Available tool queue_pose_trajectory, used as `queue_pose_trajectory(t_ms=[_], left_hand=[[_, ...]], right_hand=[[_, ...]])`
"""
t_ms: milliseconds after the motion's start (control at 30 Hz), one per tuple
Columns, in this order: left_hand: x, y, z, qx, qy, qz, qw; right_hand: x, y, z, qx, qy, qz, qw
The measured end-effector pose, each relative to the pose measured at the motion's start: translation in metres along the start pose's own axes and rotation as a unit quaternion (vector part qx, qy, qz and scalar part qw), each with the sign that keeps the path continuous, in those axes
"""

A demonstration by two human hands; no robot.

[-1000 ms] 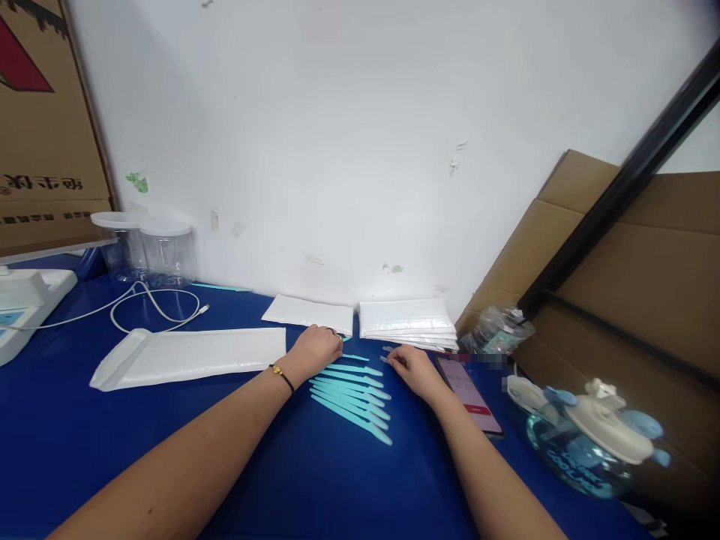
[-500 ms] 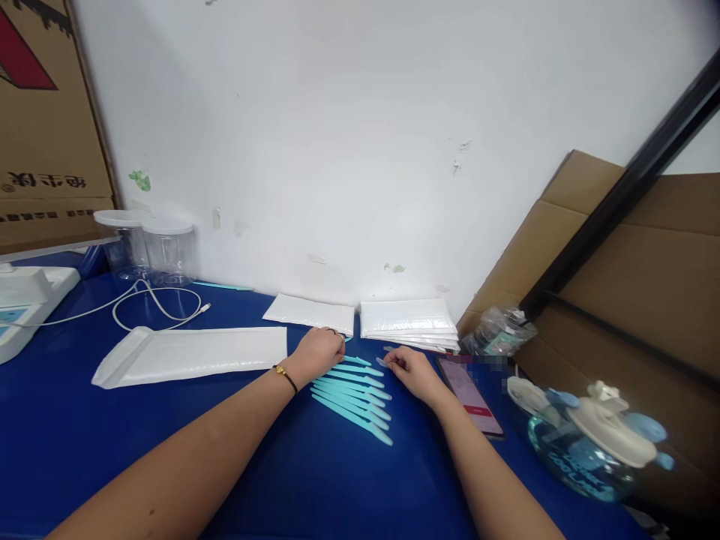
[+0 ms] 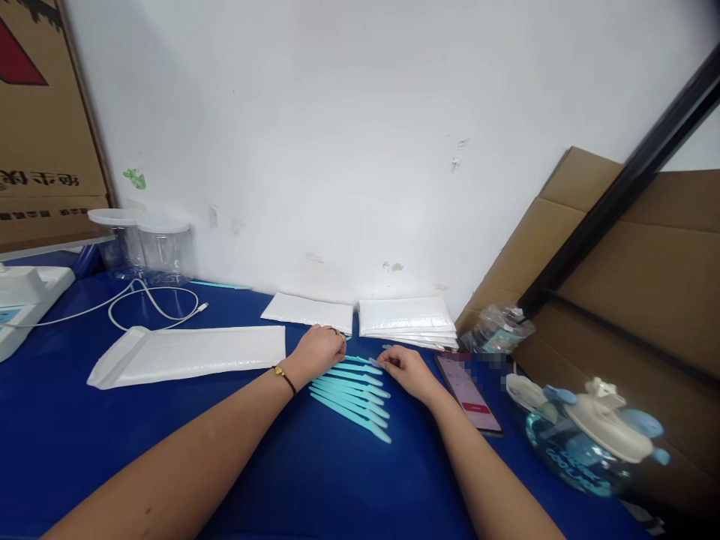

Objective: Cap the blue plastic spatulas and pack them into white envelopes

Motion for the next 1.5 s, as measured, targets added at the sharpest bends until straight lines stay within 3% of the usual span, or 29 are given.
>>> queue_pose_trajectory(t_ms=[367, 433, 567, 633, 767, 900, 1133, 1500], left_hand=[[-0.008, 0.001, -0.002, 0.023, -0.015, -0.057, 0.998], [-0.002, 0.004, -0.001, 0.015, 0.009, -0.078, 0.997], [0.024, 0.007, 0.001, -0.010, 0.109, -0.095, 0.989], [0.034, 0.003, 0.001, 0.005, 0.140, -0.100, 0.985], [0.037, -0.008, 0.001, 0.043, 0.141, -0.107, 0.983], [0.031, -0.010, 0.003, 0.041, 0.116, -0.085, 0.989], [0.034, -0.012, 0.003, 0.061, 0.149, -0.130, 0.978], [0.017, -0.010, 0.005, 0.050, 0.096, -0.118, 0.987]], right_hand=[[0.019, -0.006, 0.002, 0.035, 0.038, 0.022, 0.998], [0.009, 0.002, 0.001, 0.006, 0.029, 0.019, 0.999], [-0.030, 0.029, -0.007, -0.125, -0.041, -0.069, 0.989], [-0.043, 0.033, -0.009, -0.139, -0.053, -0.101, 0.984], [-0.045, 0.023, -0.004, -0.103, -0.034, -0.113, 0.988], [-0.031, 0.011, 0.002, -0.055, -0.011, -0.117, 0.992], [-0.024, 0.003, 0.003, -0.055, -0.037, -0.041, 0.997], [-0.002, -0.002, 0.007, -0.008, -0.004, -0.035, 0.999]])
Point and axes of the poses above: each hand's wrist, its own z-axis towards the middle knuckle, its own y-axis out of the back of the hand, x = y × z, the point moved 5 cm from there along z, towards the middle knuckle, and after that the axes turned 11 degrees about y, right-handed, at the moved point
